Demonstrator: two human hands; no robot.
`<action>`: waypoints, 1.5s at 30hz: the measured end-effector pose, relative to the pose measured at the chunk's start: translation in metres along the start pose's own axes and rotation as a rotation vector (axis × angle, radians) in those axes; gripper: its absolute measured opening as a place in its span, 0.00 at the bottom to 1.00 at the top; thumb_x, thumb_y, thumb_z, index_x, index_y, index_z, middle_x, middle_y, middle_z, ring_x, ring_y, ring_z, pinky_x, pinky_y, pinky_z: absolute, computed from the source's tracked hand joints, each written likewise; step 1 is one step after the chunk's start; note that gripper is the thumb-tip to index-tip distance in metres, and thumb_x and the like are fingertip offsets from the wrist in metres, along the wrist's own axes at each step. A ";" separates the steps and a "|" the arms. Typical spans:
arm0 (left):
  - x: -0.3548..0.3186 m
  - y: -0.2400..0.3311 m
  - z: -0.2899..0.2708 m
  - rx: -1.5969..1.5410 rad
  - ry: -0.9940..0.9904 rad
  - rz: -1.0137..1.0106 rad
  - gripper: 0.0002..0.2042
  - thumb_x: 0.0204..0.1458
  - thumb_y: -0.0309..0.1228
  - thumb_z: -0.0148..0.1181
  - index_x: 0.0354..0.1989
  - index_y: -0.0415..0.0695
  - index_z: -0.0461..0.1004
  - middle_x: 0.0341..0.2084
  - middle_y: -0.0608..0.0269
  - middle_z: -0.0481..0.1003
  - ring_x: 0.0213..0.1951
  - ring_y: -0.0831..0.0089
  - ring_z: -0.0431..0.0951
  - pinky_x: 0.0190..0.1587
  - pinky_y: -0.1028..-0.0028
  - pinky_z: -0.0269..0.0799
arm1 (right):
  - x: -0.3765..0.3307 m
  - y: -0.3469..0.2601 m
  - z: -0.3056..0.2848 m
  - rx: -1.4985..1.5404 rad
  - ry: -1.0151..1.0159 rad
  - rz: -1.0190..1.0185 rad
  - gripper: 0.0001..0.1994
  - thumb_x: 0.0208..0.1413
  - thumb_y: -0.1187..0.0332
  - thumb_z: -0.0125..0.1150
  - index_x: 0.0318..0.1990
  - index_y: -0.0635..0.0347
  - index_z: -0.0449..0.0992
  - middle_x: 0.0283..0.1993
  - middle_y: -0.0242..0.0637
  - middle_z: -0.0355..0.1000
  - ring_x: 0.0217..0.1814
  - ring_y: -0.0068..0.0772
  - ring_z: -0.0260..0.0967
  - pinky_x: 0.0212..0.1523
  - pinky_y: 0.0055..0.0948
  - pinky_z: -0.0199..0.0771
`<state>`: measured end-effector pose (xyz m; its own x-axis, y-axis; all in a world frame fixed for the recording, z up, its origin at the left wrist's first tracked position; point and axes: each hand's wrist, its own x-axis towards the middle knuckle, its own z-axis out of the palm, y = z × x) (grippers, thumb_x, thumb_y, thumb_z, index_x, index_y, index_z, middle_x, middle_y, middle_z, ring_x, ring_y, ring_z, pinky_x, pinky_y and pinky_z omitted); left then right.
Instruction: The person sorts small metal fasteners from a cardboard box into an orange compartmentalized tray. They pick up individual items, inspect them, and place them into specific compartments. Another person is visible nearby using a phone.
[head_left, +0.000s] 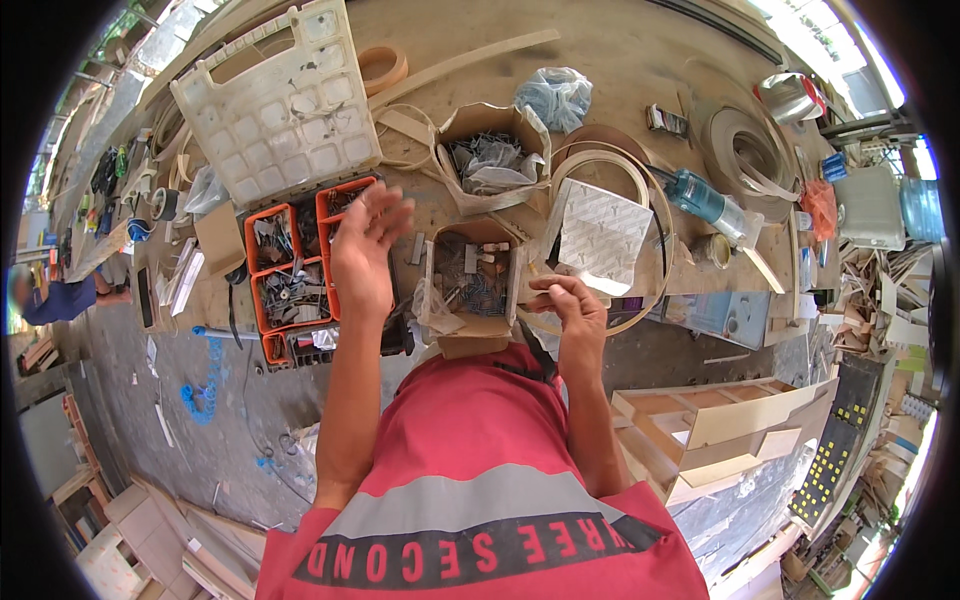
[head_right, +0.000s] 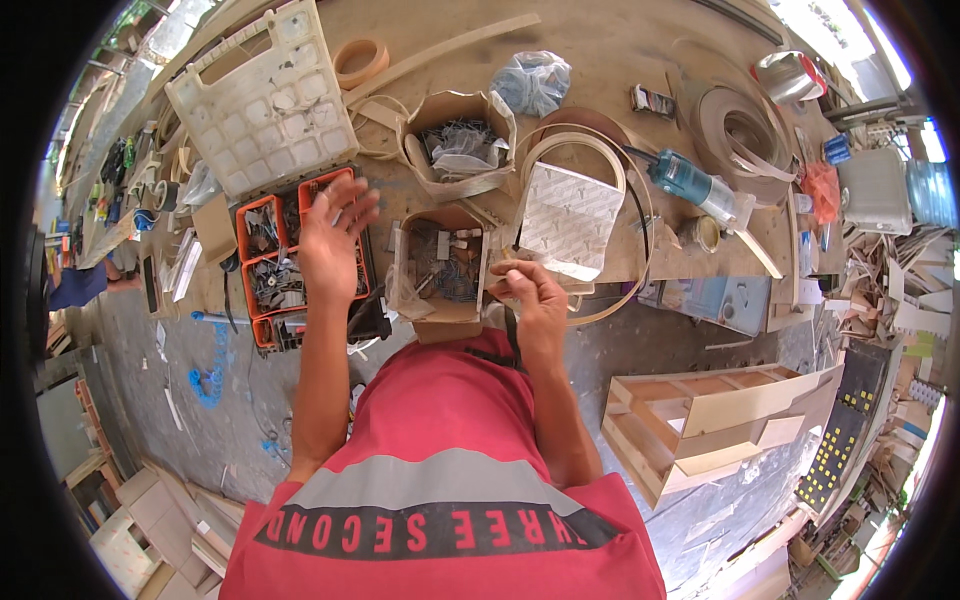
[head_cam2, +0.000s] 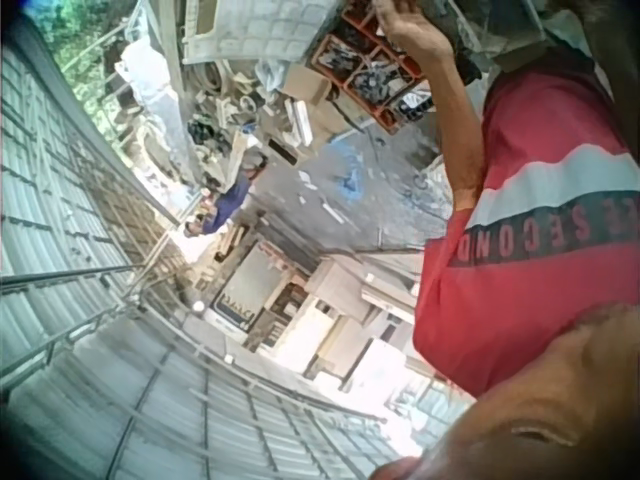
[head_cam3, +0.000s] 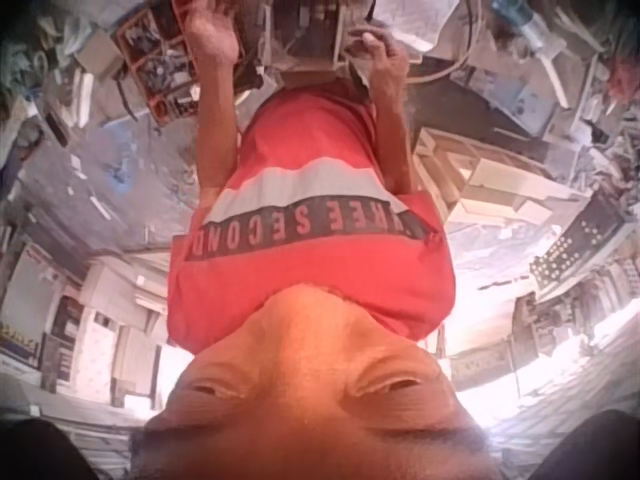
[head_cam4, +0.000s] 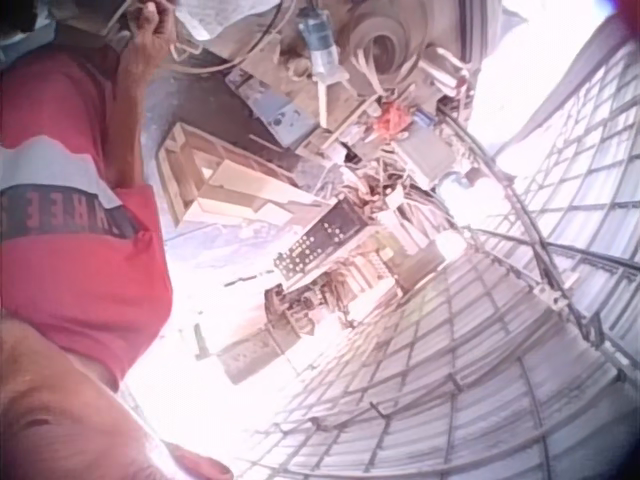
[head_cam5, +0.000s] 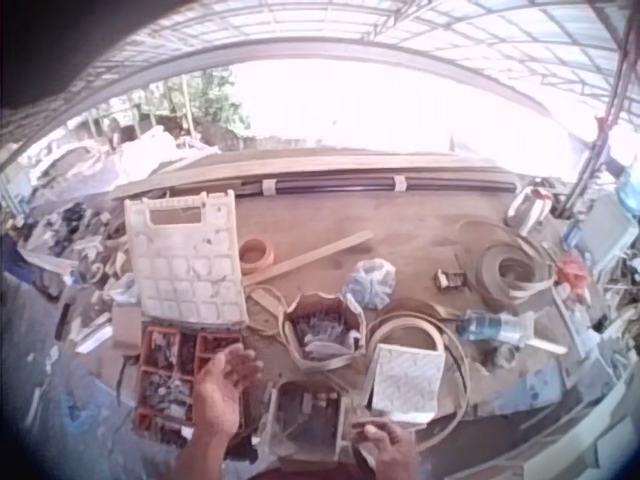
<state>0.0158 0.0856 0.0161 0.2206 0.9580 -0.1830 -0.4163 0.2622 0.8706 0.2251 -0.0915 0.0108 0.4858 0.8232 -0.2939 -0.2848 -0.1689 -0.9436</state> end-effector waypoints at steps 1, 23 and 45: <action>-0.015 -0.003 0.000 0.154 0.019 0.010 0.22 0.66 0.40 0.52 0.59 0.34 0.70 0.58 0.50 0.71 0.60 0.53 0.72 0.64 0.58 0.67 | 0.000 0.000 0.003 -0.137 -0.024 -0.047 0.09 0.65 0.73 0.53 0.45 0.66 0.78 0.44 0.42 0.79 0.41 0.34 0.79 0.48 0.35 0.77; -0.079 -0.053 -0.029 0.976 -0.130 0.255 0.21 0.52 0.19 0.60 0.55 0.48 0.80 0.54 0.50 0.74 0.55 0.51 0.76 0.58 0.61 0.71 | 0.058 0.005 0.057 -1.568 -0.989 -0.529 0.07 0.49 0.71 0.61 0.33 0.61 0.83 0.43 0.45 0.76 0.50 0.45 0.76 0.48 0.41 0.77; -0.083 -0.047 -0.033 1.120 -0.166 0.306 0.19 0.52 0.22 0.64 0.54 0.45 0.80 0.53 0.52 0.76 0.56 0.54 0.75 0.59 0.62 0.70 | 0.081 0.058 0.088 -1.381 -0.958 -0.711 0.04 0.46 0.71 0.64 0.30 0.59 0.82 0.37 0.48 0.79 0.38 0.49 0.81 0.37 0.43 0.80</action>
<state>-0.0124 -0.0024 -0.0249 0.3925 0.9150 0.0936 0.5192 -0.3044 0.7986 0.1750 0.0134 -0.0544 -0.5331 0.8381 -0.1157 0.7916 0.4458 -0.4179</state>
